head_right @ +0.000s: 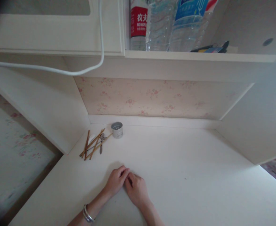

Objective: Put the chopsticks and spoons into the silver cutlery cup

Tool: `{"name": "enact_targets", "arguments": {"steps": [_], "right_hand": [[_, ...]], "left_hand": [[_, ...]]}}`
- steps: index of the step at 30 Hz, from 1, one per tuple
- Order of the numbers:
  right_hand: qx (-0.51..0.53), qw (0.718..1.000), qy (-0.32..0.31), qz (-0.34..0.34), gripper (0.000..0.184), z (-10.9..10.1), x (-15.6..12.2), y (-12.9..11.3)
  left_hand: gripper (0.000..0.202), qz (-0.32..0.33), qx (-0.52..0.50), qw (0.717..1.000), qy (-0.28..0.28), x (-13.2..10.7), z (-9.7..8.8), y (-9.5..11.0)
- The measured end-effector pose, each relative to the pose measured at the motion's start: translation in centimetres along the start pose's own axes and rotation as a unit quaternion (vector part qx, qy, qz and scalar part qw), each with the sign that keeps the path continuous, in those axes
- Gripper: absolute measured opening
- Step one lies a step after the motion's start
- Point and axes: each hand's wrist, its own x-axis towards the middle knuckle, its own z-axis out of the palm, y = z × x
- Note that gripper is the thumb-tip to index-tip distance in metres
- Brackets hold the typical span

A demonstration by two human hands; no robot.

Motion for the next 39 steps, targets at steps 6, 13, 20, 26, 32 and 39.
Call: {"name": "enact_targets", "arguments": {"steps": [6, 13, 20, 26, 32, 39], "right_hand": [[0.000, 1.000, 0.005, -0.005, 0.022, 0.17, -0.03, 0.14], [0.000, 1.000, 0.009, -0.006, 0.023, 0.04, -0.07, 0.00], [-0.005, 1.000, 0.002, -0.006, 0.022, 0.06, 0.01, 0.02], [-0.005, 1.000, 0.003, -0.003, 0.024, 0.08, -0.03, -0.09], [0.003, 1.000, 0.005, -0.009, 0.023, 0.21, 0.00, 0.01], [-0.004, 1.000, 0.006, -0.009, 0.023, 0.22, -0.02, 0.18]], "left_hand": [[0.043, 0.000, 0.004, 1.000, 0.001, -0.07, 0.00, 0.00], [0.044, 0.001, 0.001, 1.000, 0.001, -0.14, 0.02, -0.16], [0.044, 0.001, -0.007, 1.000, 0.001, -0.09, 0.04, -0.24], [0.043, 0.001, -0.009, 1.000, 0.005, -0.11, 0.17, -0.42], [0.044, 0.002, -0.009, 1.000, 0.004, -0.09, 0.17, -0.39], [0.043, -0.002, -0.006, 1.000, 0.001, -0.16, 0.11, -0.35]]}}
